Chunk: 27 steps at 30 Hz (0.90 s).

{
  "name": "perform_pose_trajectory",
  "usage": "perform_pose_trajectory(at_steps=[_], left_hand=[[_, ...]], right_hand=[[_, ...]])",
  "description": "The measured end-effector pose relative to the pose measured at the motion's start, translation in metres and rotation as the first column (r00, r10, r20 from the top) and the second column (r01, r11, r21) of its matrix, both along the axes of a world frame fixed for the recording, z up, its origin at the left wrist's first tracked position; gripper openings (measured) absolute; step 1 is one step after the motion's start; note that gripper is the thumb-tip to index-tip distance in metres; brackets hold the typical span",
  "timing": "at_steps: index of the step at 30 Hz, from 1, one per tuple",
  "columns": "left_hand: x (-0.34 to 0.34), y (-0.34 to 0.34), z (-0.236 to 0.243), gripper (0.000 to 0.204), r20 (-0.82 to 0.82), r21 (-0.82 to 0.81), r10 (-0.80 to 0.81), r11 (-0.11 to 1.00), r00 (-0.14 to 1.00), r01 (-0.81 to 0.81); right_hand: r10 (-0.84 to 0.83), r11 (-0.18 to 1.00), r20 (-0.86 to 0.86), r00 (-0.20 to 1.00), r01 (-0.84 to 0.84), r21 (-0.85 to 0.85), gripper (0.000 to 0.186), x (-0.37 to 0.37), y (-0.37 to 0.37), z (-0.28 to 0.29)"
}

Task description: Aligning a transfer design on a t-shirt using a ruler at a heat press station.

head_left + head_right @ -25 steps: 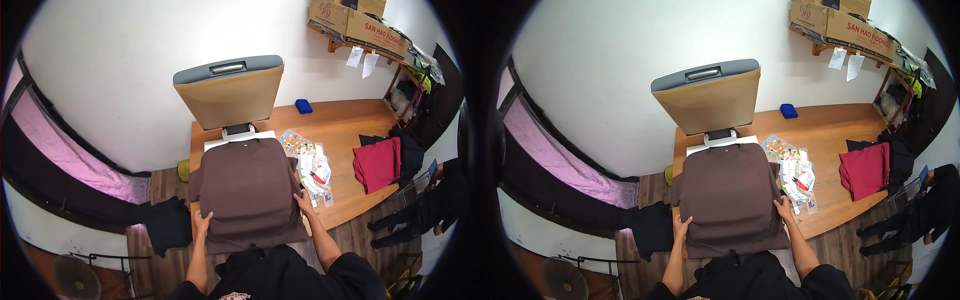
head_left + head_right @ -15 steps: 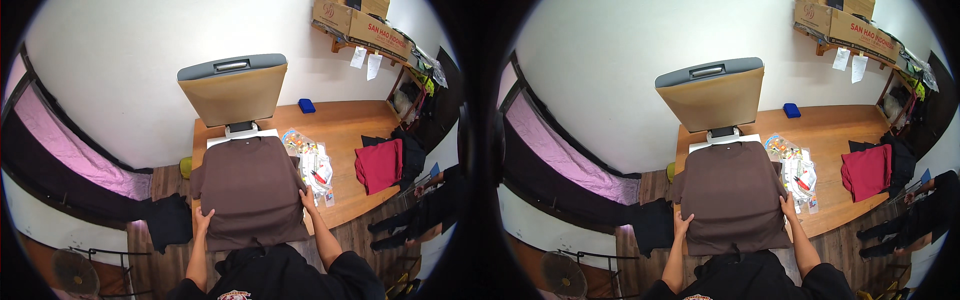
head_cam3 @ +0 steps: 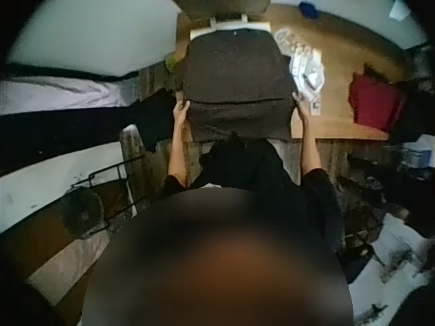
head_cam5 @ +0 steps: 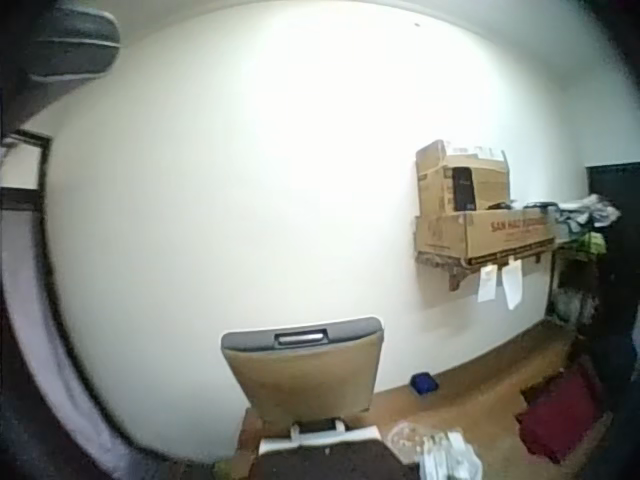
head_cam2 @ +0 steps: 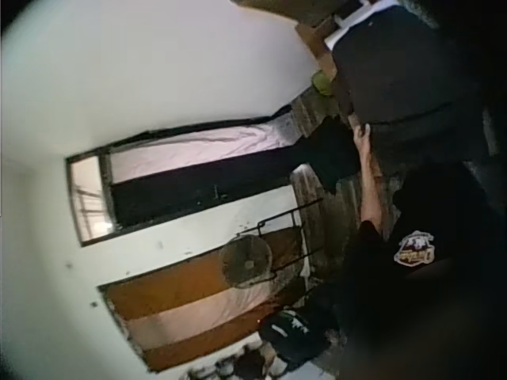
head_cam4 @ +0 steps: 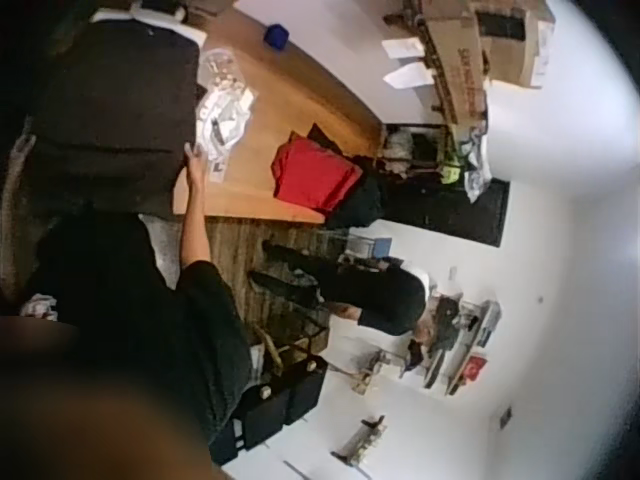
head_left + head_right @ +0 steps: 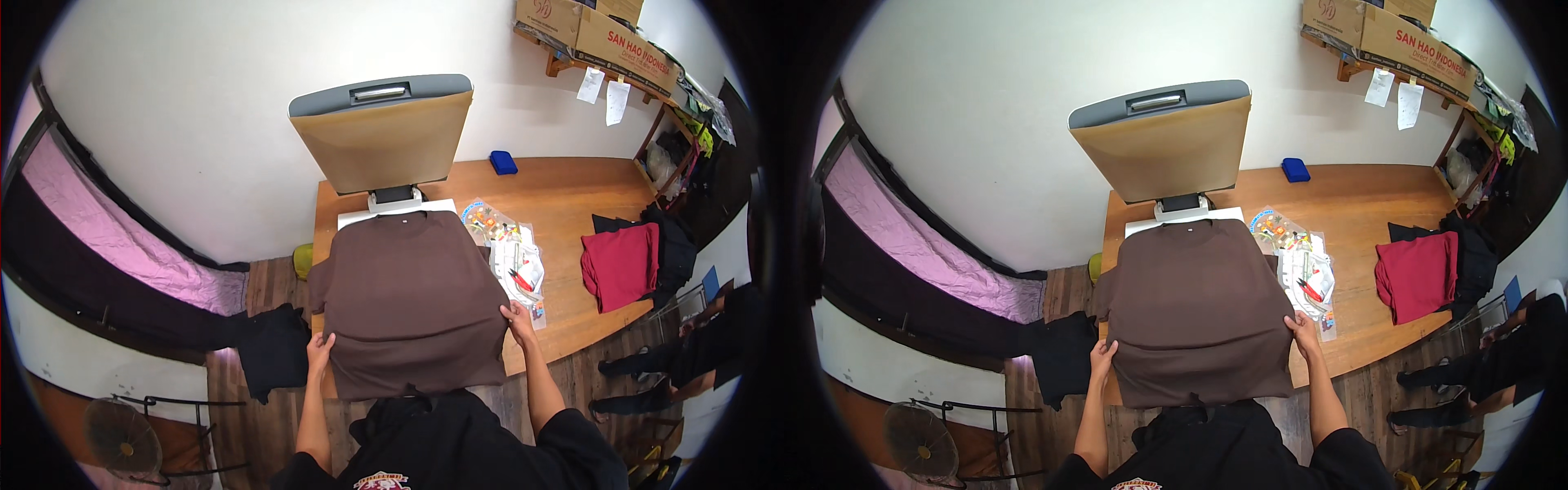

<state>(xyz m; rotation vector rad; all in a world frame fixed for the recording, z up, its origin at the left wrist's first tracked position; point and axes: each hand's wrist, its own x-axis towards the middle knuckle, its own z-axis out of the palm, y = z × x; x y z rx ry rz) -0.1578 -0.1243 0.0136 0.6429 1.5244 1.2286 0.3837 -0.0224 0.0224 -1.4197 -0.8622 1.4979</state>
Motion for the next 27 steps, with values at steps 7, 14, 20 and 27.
perform_pose_trajectory(at_steps=[7,14,20,27], left_hand=[[-0.011,-0.033,-0.026,0.033,-0.183,-0.225,-0.118,0.971,0.976,0.075],[-0.007,-0.058,-0.030,0.031,-0.074,-0.304,-0.172,0.942,0.982,0.142],[-0.003,-0.094,-0.046,0.032,0.022,-0.269,-0.160,0.950,0.987,0.160],[-0.011,-0.126,-0.055,0.027,-0.094,-0.306,-0.133,0.947,0.987,0.099]], right_hand=[[0.276,0.956,0.339,0.900,-0.219,-0.197,0.026,0.020,-0.036,-0.044],[0.361,0.903,0.339,0.869,-0.235,-0.361,0.019,0.026,-0.057,-0.027],[0.205,0.970,0.226,0.952,-0.167,-0.175,0.020,0.028,-0.087,-0.019],[0.099,0.974,0.188,0.977,-0.056,-0.219,0.013,0.040,-0.123,-0.030]])
